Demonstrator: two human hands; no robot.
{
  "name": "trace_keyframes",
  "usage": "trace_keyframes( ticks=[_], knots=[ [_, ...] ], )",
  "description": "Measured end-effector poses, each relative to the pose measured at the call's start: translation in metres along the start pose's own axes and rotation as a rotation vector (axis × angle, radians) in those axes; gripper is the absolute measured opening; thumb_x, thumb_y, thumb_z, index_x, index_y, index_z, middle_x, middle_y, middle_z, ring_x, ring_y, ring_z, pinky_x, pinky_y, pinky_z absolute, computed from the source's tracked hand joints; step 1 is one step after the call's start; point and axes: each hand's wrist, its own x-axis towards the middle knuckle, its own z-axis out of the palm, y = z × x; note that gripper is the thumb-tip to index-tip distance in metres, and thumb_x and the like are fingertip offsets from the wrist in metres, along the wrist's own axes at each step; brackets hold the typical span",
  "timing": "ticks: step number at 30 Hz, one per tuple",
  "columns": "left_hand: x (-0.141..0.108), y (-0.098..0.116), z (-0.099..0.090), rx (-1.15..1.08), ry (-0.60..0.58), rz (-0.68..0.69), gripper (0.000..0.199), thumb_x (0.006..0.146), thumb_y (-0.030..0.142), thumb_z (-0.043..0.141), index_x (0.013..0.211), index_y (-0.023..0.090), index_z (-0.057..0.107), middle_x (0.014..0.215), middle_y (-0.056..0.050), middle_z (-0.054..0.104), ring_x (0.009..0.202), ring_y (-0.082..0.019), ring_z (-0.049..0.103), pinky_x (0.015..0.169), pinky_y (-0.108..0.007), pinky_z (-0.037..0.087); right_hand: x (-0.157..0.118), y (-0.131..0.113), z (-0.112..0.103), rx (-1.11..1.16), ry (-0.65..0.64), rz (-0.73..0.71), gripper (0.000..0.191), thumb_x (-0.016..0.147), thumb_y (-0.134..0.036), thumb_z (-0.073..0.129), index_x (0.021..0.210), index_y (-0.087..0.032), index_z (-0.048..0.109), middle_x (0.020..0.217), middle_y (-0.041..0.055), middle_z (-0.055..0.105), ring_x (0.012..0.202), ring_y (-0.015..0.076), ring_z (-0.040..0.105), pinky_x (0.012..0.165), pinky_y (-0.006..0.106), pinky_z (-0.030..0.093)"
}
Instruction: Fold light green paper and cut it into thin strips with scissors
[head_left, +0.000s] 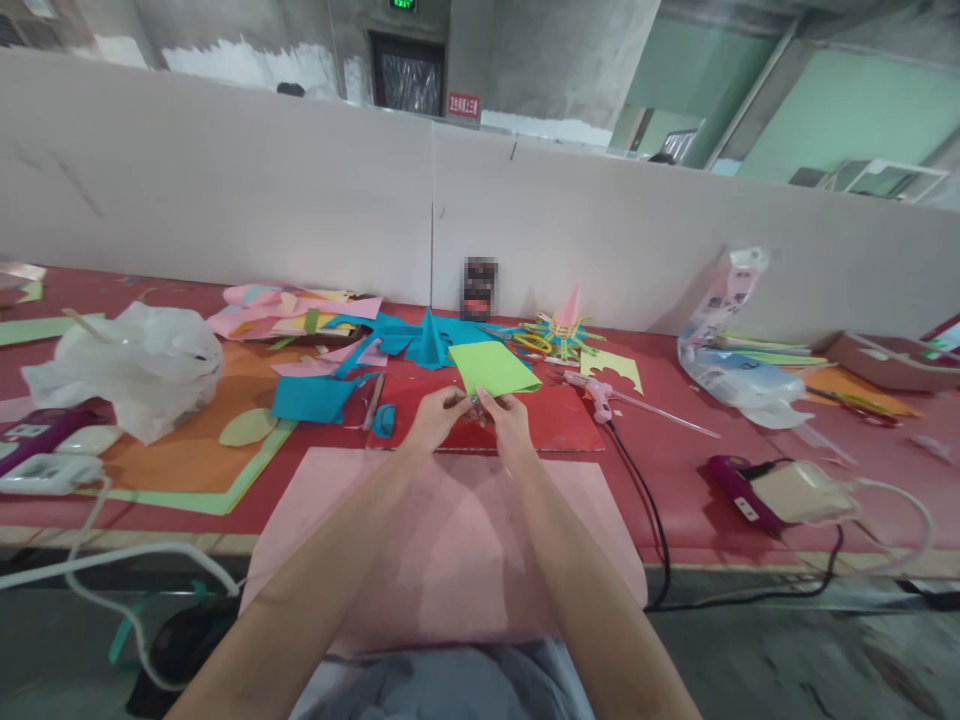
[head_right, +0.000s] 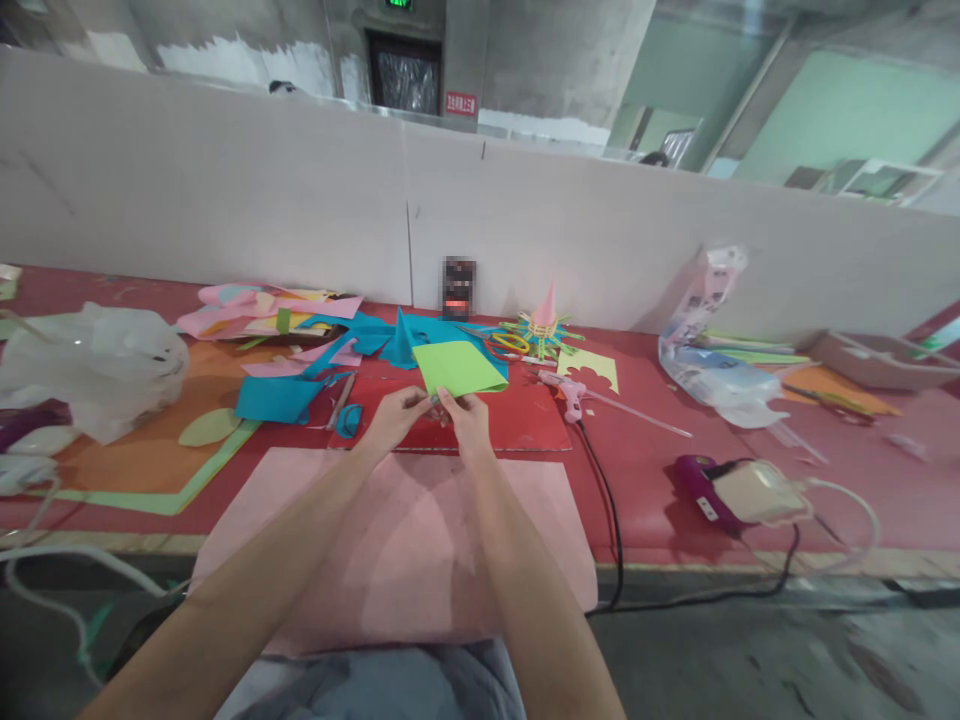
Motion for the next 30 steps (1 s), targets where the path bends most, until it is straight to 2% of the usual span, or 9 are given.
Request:
trace_keyframes(
  ticks=[9,13,17,25,30],
  knots=[
    [0.0001,-0.0025,0.0017,0.068,0.02,0.0,0.028,0.071,0.044,0.054,0.064,0.017,0.054,0.062,0.0,0.062,0.06,-0.014,0.059,0.061,-0.025,0.046,0.0009,0.0009,0.0007,-0.049,0.03,-0.005,0.033,0.058,-0.045,0.067,0.062,-0.015,0.056,0.053,-0.0014,0.053,0.043,0.0076,0.043,0.041,0.022,0.036],
    [0.0013,-0.0045,0.0,0.101,0.045,0.02,0.03,0.073,0.045,0.051,0.064,0.016,0.053,0.061,0.001,0.06,0.059,-0.013,0.057,0.06,-0.024,0.044,0.0007,0.0001,0.001,0.015,0.033,0.014,0.032,0.059,-0.044,0.068,0.064,-0.015,0.057,0.056,-0.0009,0.055,0.045,0.0087,0.048,0.04,0.022,0.037],
    [0.0027,-0.0065,-0.0014,0.1,0.061,0.03,0.029,0.074,0.043,0.05,0.065,0.016,0.053,0.061,0.001,0.059,0.06,-0.013,0.056,0.06,-0.023,0.044,0.0004,-0.0002,0.001,-0.035,0.024,0.004,0.033,0.061,-0.047,0.066,0.062,-0.016,0.055,0.057,-0.0005,0.057,0.048,0.0104,0.051,0.04,0.022,0.04],
    [0.0014,-0.0008,-0.0015,0.08,0.049,0.034,0.028,0.073,0.043,0.051,0.064,0.016,0.056,0.061,0.0,0.06,0.06,-0.013,0.057,0.06,-0.024,0.045,-0.0006,-0.0005,0.0003,-0.115,0.002,-0.046,0.033,0.063,-0.048,0.063,0.061,-0.017,0.053,0.055,-0.0009,0.058,0.046,0.0104,0.051,0.04,0.022,0.042],
    [0.0019,0.0002,-0.0031,-0.035,0.032,0.003,0.029,0.072,0.045,0.052,0.068,0.016,0.057,0.063,0.0,0.062,0.06,-0.014,0.06,0.062,-0.025,0.048,-0.0013,-0.003,0.0006,-0.163,0.005,-0.058,0.034,0.064,-0.05,0.061,0.063,-0.017,0.053,0.058,-0.0006,0.058,0.047,0.0101,0.05,0.041,0.022,0.043]
  ],
)
